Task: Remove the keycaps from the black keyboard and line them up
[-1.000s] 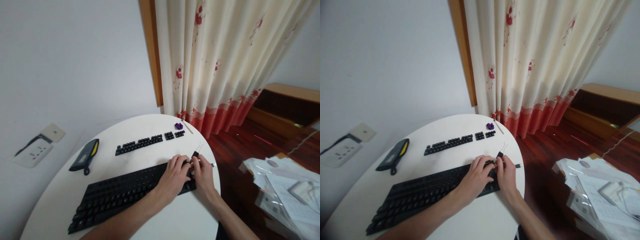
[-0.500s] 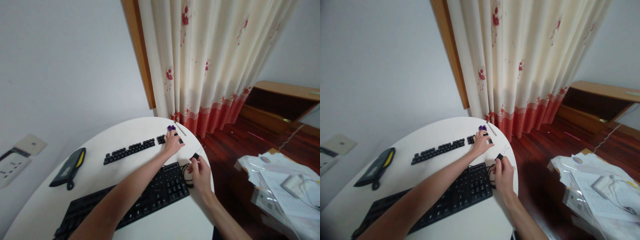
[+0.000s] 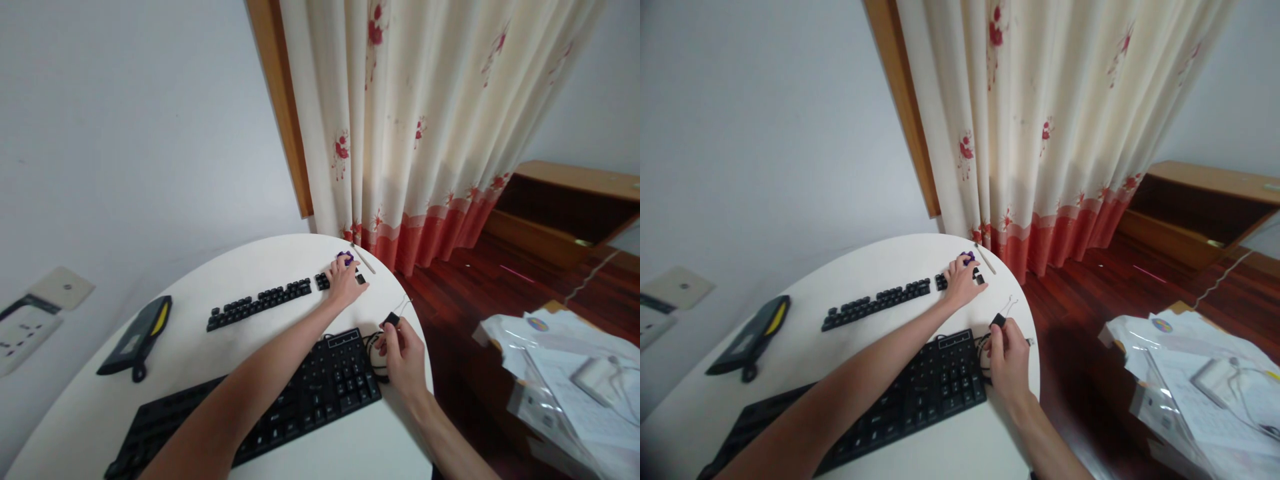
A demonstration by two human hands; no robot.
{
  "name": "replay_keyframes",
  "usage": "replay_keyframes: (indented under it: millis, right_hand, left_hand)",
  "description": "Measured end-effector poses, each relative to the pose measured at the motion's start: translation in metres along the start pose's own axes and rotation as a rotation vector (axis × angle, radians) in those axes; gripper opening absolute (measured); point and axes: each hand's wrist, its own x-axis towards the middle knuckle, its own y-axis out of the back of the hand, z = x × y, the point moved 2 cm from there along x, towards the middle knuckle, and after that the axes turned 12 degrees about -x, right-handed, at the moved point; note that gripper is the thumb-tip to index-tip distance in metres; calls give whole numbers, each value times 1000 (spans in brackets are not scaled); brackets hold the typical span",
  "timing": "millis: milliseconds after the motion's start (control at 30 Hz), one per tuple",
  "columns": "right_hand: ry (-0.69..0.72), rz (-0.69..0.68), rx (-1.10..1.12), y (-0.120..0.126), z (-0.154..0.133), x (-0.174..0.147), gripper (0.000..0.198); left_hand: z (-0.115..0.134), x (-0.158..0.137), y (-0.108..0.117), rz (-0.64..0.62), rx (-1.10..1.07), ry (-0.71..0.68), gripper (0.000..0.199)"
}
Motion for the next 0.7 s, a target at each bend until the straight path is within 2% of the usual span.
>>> replay_keyframes:
  millis: [167,567,700]
  right_hand:
    - [15,-8,-22,0,-1,0,29]
    - [17,-5,-43,-1,4,-1,28]
    - [15,12,-35,-1,5,0,28]
  left_hand:
    - [-2,2,-1,14,4,16,56]
    - [-4,6,-3,17,27,16,61]
    - [3,1,5,36,-4,6,62]
